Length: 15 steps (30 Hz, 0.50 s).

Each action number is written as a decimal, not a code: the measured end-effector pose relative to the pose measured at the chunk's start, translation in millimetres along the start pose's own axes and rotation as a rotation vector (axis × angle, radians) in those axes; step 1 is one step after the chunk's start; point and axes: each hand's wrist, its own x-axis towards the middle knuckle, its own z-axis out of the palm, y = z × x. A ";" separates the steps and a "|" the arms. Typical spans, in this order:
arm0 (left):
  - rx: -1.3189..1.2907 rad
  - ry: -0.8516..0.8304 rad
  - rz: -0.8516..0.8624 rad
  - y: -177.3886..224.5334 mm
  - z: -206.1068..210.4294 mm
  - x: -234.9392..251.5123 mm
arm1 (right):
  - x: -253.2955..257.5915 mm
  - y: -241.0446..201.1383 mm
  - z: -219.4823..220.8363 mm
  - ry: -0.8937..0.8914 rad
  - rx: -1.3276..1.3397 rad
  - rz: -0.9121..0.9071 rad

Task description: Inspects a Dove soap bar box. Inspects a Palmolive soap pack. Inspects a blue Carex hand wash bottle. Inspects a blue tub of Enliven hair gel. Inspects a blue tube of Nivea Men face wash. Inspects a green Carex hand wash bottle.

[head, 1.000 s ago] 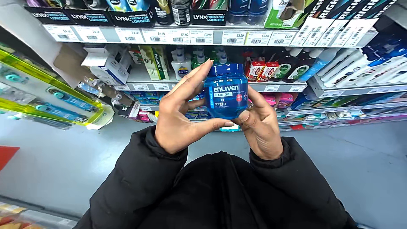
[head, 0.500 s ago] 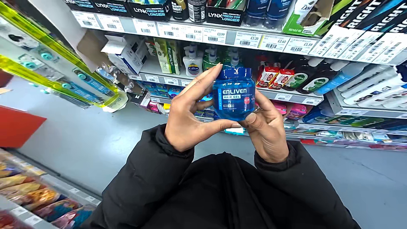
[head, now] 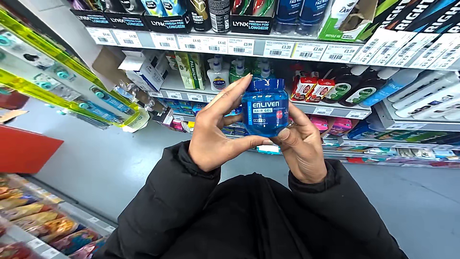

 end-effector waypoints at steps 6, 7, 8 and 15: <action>0.019 -0.003 -0.012 -0.4 1.7 1.2 | 2.1 0.5 -3.9 -0.025 0.008 -0.004; 0.023 -0.007 -0.014 -0.7 1.9 1.7 | 2.6 0.3 -4.8 -0.031 0.002 -0.002; 0.024 -0.010 -0.015 -1.0 2.4 2.1 | 2.7 0.0 -5.6 -0.030 0.003 0.000; 0.027 -0.009 0.004 -7.0 7.0 5.7 | 3.7 -1.7 -11.2 -0.023 0.021 0.001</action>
